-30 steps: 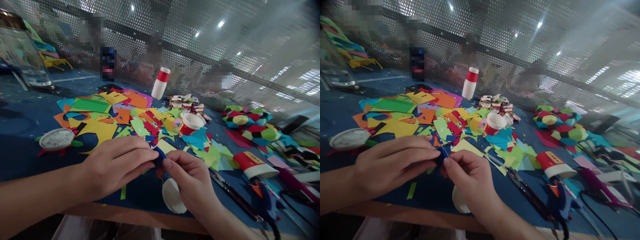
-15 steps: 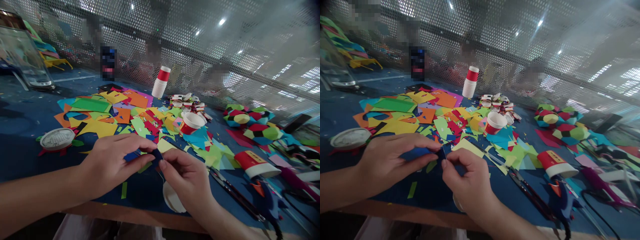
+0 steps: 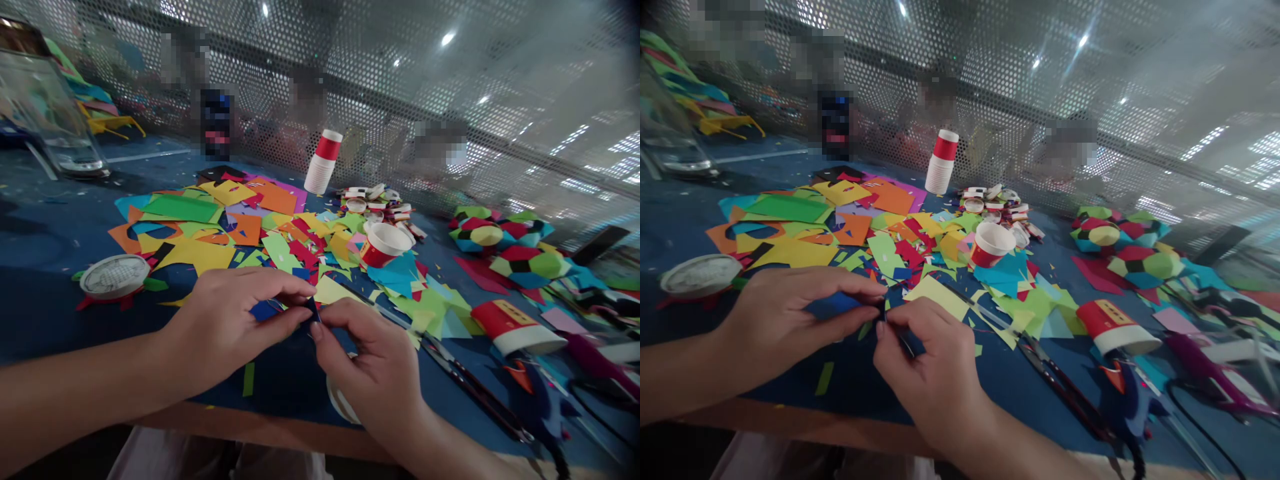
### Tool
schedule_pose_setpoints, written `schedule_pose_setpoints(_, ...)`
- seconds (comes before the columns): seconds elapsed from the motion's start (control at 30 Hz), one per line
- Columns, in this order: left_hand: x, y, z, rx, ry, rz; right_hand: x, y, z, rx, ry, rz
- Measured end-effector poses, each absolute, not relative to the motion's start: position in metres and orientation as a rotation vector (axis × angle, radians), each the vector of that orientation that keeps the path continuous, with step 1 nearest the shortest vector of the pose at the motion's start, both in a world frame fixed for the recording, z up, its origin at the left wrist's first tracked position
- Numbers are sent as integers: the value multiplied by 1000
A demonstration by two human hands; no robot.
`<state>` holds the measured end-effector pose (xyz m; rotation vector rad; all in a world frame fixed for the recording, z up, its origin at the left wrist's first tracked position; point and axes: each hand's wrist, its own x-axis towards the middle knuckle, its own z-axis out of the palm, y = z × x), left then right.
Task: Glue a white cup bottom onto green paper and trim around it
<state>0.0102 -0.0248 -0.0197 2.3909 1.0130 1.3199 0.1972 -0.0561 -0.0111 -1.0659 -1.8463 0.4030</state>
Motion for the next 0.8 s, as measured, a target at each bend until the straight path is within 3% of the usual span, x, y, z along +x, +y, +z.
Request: schedule_pose_setpoints(0.8, 13, -24, -19, 2250, 953, 1342, 196, -57, -11, -1110, -1833, 491)
